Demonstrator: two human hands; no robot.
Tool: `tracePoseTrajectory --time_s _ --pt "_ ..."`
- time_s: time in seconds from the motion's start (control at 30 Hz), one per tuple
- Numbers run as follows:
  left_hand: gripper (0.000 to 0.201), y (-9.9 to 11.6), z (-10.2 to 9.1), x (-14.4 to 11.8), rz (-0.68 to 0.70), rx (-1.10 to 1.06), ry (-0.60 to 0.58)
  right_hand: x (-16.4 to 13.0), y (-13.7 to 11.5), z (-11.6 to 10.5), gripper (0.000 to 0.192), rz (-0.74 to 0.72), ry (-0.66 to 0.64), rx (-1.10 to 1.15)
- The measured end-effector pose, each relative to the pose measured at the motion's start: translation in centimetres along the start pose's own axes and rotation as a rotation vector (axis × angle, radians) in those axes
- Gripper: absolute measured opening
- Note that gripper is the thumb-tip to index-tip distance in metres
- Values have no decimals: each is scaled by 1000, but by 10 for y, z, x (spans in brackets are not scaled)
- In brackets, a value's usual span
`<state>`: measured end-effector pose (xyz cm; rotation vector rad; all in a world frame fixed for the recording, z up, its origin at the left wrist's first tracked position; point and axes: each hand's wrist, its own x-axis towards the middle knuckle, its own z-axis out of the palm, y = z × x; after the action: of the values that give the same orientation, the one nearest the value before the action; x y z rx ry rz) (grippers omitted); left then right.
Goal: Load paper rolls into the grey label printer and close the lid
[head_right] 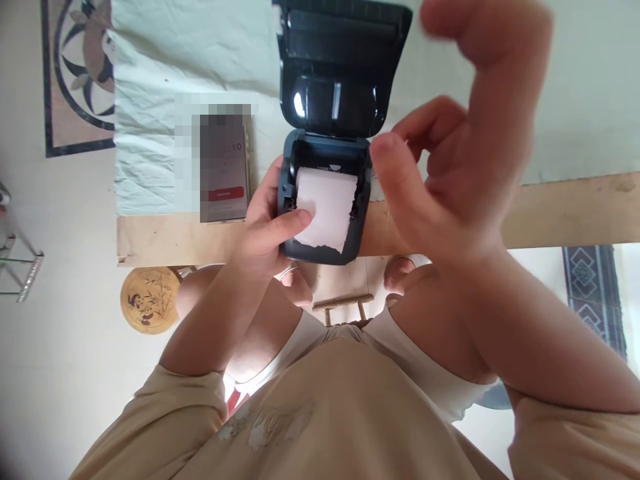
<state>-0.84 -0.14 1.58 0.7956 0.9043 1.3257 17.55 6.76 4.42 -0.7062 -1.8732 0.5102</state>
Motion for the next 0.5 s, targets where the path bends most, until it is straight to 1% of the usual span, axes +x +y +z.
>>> tracePoseTrajectory --time_s 0.03,0.07,0.17,0.23,0.3,0.4,0.5 --pt "50 0 0 0 0 15 4 1 3 -1 49 49 -4 64" --pt "51 -1 0 0 -1 25 8 2 4 -1 50 84 -21 118" --pt "52 0 0 0 2 17 12 2 3 0 39 132 -29 180" --pt "51 0 0 -1 -6 -3 7 1 -1 2 31 135 -74 159" --pt "48 0 -1 -1 -20 -23 6 -1 -4 2 28 118 -132 126" --pt "39 -1 -3 -1 -14 -63 -24 -2 -4 -1 33 33 -242 61" --pt "42 -3 -7 0 18 -85 -83 -1 -2 -3 36 -30 -355 -16"
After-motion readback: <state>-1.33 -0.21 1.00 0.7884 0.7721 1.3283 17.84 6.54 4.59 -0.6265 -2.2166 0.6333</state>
